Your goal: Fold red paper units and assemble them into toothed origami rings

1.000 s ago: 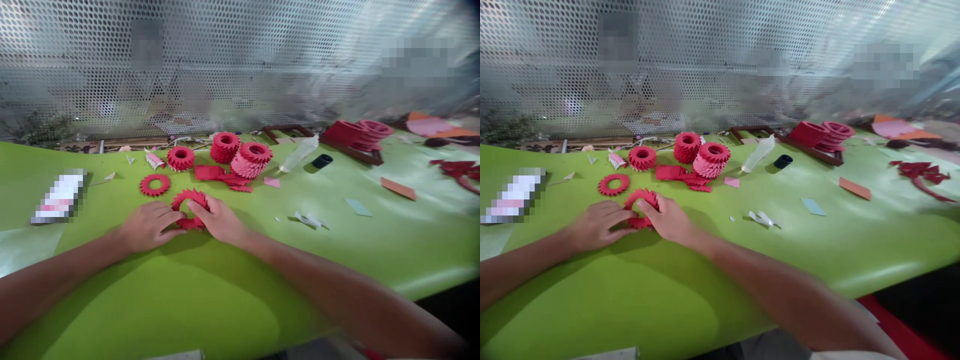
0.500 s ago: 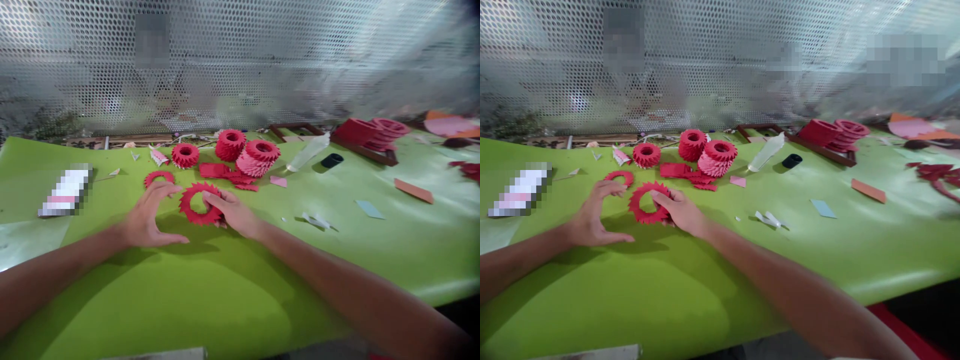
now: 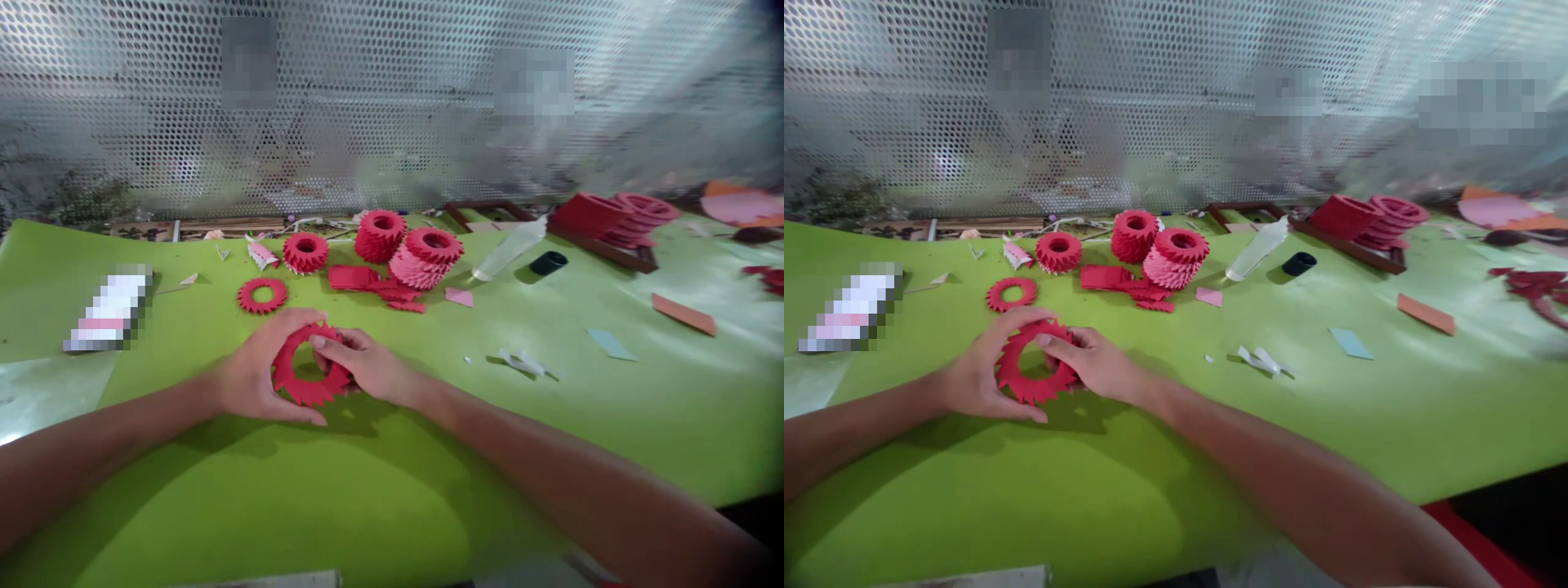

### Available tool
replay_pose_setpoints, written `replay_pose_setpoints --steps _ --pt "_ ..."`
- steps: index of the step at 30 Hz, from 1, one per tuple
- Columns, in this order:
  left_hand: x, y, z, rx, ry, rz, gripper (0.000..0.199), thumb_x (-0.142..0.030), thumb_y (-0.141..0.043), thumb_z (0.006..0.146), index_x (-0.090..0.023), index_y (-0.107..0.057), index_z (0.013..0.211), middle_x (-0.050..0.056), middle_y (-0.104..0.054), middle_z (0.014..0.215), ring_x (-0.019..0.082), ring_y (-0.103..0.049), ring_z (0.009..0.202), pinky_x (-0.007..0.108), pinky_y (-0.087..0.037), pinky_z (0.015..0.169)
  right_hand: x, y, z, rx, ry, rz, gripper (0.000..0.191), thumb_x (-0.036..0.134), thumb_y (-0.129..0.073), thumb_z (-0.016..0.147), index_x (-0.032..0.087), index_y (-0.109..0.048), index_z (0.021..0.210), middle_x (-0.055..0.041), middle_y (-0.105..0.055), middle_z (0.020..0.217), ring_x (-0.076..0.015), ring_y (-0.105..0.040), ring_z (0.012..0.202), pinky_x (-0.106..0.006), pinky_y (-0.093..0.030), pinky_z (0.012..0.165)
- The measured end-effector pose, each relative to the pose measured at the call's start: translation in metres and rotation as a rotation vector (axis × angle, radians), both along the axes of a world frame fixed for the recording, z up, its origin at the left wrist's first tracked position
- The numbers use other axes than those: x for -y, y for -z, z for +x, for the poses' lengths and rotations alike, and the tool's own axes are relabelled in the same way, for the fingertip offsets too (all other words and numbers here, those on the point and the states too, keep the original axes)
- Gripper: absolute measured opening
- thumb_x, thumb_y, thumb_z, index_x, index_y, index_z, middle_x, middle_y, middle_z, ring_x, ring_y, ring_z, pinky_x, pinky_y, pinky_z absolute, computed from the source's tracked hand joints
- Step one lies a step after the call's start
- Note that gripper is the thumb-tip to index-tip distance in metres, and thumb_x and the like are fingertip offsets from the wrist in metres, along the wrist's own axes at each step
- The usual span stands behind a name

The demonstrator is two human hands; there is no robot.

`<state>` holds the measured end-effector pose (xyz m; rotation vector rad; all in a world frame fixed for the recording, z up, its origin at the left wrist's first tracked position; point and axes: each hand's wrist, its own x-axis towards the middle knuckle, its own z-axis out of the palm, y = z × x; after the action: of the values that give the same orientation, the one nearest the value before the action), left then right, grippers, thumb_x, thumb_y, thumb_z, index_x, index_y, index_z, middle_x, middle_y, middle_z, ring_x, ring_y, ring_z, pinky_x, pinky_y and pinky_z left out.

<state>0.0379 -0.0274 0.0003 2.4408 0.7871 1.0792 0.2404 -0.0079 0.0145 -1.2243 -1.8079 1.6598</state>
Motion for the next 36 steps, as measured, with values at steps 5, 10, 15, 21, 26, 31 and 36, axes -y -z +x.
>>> replay_pose_setpoints --steps 5,10,15,21,26,31,36 --pt "0.001 0.001 -0.001 -0.009 -0.156 -0.037 0.099 -0.057 -0.087 0.063 -0.025 -0.039 0.143 0.016 -0.056 0.135 0.037 -0.058 0.123 0.059 -0.047 0.107 -0.006 0.0 0.01 -0.023 0.13 0.437 0.036 0.056 -0.049 0.095 0.023 -0.058 0.106 -0.0027 -0.066 0.099 -0.0164 -0.061 0.083 -0.03 -0.047 0.07" --pt "0.002 -0.002 -0.001 0.042 -0.195 -0.357 0.103 -0.056 -0.088 0.061 -0.023 -0.036 0.143 0.018 -0.055 0.138 0.037 -0.058 0.125 0.061 -0.046 0.107 -0.011 0.001 0.024 -0.01 -0.12 1.18 0.029 0.035 -0.053 0.092 0.019 -0.057 0.116 -0.0082 -0.069 0.106 -0.0219 -0.062 0.097 -0.042 -0.047 0.088" --pt "0.004 -0.005 0.003 0.063 -0.088 -0.578 0.102 -0.048 -0.092 0.058 -0.022 -0.038 0.141 0.018 -0.058 0.134 0.036 -0.064 0.118 0.055 -0.051 0.103 -0.002 -0.001 0.023 0.14 -0.252 1.428 0.03 0.027 -0.06 0.087 0.02 -0.061 0.116 -0.0048 -0.072 0.092 -0.0197 -0.062 0.087 -0.036 -0.046 0.081" --pt "0.009 -0.005 0.006 0.038 -0.068 -0.678 0.104 -0.042 -0.093 0.057 -0.026 -0.037 0.143 0.015 -0.061 0.133 0.033 -0.067 0.114 0.052 -0.052 0.102 0.001 -0.001 0.023 0.107 -0.316 1.337 0.036 0.028 -0.058 0.081 0.019 -0.061 0.116 -0.0017 -0.07 0.078 -0.017 -0.061 0.071 -0.033 -0.045 0.075" --pt "0.009 -0.007 0.005 0.027 -0.129 -0.729 0.104 -0.048 -0.091 0.058 -0.025 -0.037 0.144 0.015 -0.065 0.127 0.033 -0.069 0.11 0.051 -0.055 0.098 0.002 -0.001 0.024 0.078 -0.395 1.277 0.041 0.035 -0.061 0.082 0.016 -0.061 0.119 -0.0006 -0.066 0.074 -0.0163 -0.059 0.067 -0.032 -0.045 0.073" --pt "0.009 -0.009 0.003 -0.001 -0.157 -0.74 0.106 -0.052 -0.089 0.058 -0.027 -0.035 0.146 0.015 -0.065 0.13 0.035 -0.067 0.115 0.053 -0.055 0.098 0.007 0.001 0.02 0.162 -0.315 1.278 0.03 0.036 -0.063 0.089 0.019 -0.065 0.114 -0.0038 -0.07 0.078 -0.018 -0.062 0.07 -0.033 -0.047 0.071" --pt "0.006 -0.011 0.002 0.069 -0.286 -0.535 0.074 -0.056 -0.067 0.083 -0.024 -0.04 0.143 0.018 -0.062 0.134 0.034 -0.064 0.118 0.052 -0.056 0.094 0.005 -0.001 0.018 -0.003 -0.07 0.814 0.023 0.032 -0.052 0.097 0.019 -0.064 0.112 -0.0042 -0.074 0.086 -0.0145 -0.066 0.067 -0.027 -0.05 0.056"
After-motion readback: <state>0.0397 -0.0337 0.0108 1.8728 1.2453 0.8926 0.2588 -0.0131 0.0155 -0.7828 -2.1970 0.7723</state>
